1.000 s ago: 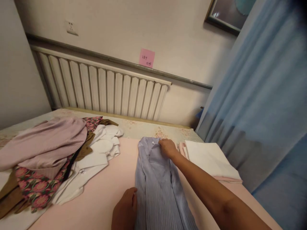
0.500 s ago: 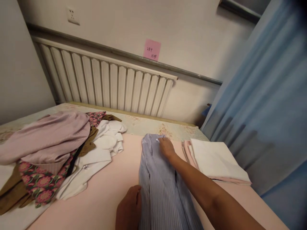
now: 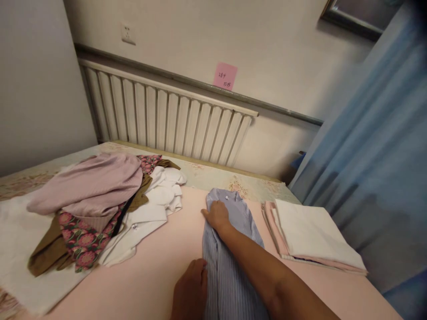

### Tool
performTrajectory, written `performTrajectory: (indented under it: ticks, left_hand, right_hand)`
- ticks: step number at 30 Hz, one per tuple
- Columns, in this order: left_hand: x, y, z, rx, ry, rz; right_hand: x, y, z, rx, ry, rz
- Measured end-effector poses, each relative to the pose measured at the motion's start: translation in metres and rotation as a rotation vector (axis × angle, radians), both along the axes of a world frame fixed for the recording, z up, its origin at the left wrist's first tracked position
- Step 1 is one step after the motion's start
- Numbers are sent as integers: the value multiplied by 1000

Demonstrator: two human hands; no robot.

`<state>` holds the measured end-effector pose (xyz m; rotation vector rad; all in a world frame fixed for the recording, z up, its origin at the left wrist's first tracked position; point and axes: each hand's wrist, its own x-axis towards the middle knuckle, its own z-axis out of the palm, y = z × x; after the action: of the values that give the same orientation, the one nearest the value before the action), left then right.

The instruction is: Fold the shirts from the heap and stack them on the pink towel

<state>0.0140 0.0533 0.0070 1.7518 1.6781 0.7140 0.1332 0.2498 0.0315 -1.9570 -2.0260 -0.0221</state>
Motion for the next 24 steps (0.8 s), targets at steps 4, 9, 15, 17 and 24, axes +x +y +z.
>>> performTrajectory:
  ticks: [4,9,15,17,24]
  left_hand:
    - [0,-2,4,18,-17,-11]
    - [-2,-2,5,3,-38,-30]
    - [-3,-1,3,-5,-46,-51]
    - [-3,0,4,-15,-55,-49]
    - [-3,0,8,-25,-52,-33]
  right_hand:
    - [3,24,-7,-74,96,-41]
    - [11,69,-7,-154,299,-41]
    - [16,97,-22,-197,543,-17]
    - [18,100,-30,-191,583,-23]
    - [23,109,-30,-126,570,39]
